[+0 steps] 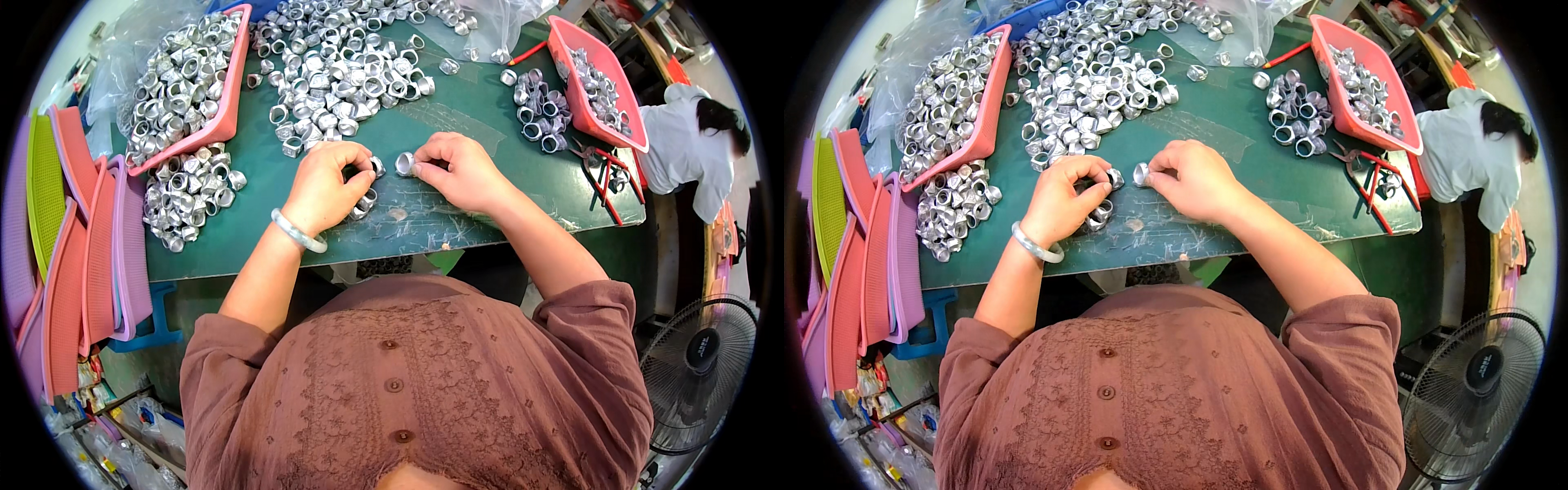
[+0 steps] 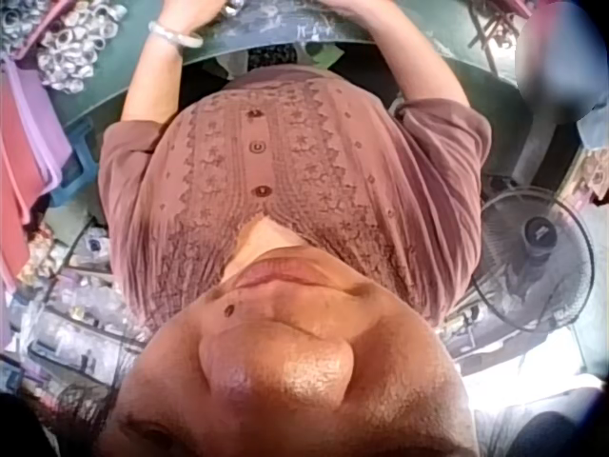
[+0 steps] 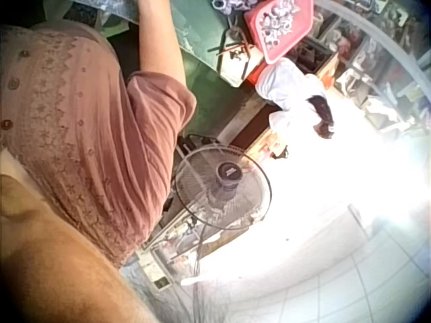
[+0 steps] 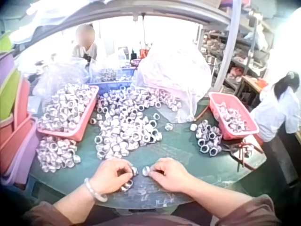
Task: The person sits at a green workbench in a factory setting, repeatedly picking up small, silver, bell-shaped metal components. They inspect each piece by hand, turning it over and checking the interior, then place it into a pink plastic bin. The process is repetitive and involves handling the metal parts one by one.
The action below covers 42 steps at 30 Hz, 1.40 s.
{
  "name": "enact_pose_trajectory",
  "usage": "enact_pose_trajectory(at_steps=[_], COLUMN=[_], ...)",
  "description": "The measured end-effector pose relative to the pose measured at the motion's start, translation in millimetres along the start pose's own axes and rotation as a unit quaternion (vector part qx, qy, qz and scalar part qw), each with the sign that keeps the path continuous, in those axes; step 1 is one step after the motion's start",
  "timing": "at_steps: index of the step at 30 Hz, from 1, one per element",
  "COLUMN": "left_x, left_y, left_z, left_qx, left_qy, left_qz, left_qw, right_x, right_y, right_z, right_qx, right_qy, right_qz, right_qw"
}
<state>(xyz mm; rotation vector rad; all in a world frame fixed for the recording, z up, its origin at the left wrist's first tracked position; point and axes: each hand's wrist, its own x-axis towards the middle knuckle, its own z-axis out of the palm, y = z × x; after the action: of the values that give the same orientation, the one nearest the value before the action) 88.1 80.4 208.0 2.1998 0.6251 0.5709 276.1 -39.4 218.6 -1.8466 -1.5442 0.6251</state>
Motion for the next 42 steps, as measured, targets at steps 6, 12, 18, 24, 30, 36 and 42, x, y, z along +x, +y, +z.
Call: enact_pose_trajectory(at_steps=[6, 12, 18, 24, 30, 36, 42], left_x=[-8, -19, -15, -18, -17, -17, -14], left_y=[13, 24, 19, 22, 18, 25, 24], left_z=[-5, 3, 13, 14, 14, 17, 17], left_qx=[0.048, 0.152, 0.145, 0.138, 0.137, 0.134, 0.195], left_qy=[-0.042, -0.024, -0.012, 0.011, 0.006, 0.053, -0.021], left_qz=[0.015, 0.166, 0.14, 0.158, 0.155, 0.128, 0.115], left_qw=[0.998, 0.974, 0.979, 0.978, 0.978, 0.981, 0.974], right_x=[1, -4, 44, 72, 64, 37, 21], right_y=[3, -1, 20, 46, 45, 24, 14], right_z=[-3, 5, -26, -23, -26, -12, -15], right_qx=[0.032, 0.043, -0.126, -0.157, -0.14, -0.027, 0.007], right_qy=[-0.017, -0.059, 0.106, 0.116, 0.082, -0.024, -0.042], right_qz=[0.035, -0.158, -0.132, -0.111, -0.145, -0.195, -0.114], right_qw=[0.999, 0.985, 0.978, 0.975, 0.976, 0.98, 0.993])
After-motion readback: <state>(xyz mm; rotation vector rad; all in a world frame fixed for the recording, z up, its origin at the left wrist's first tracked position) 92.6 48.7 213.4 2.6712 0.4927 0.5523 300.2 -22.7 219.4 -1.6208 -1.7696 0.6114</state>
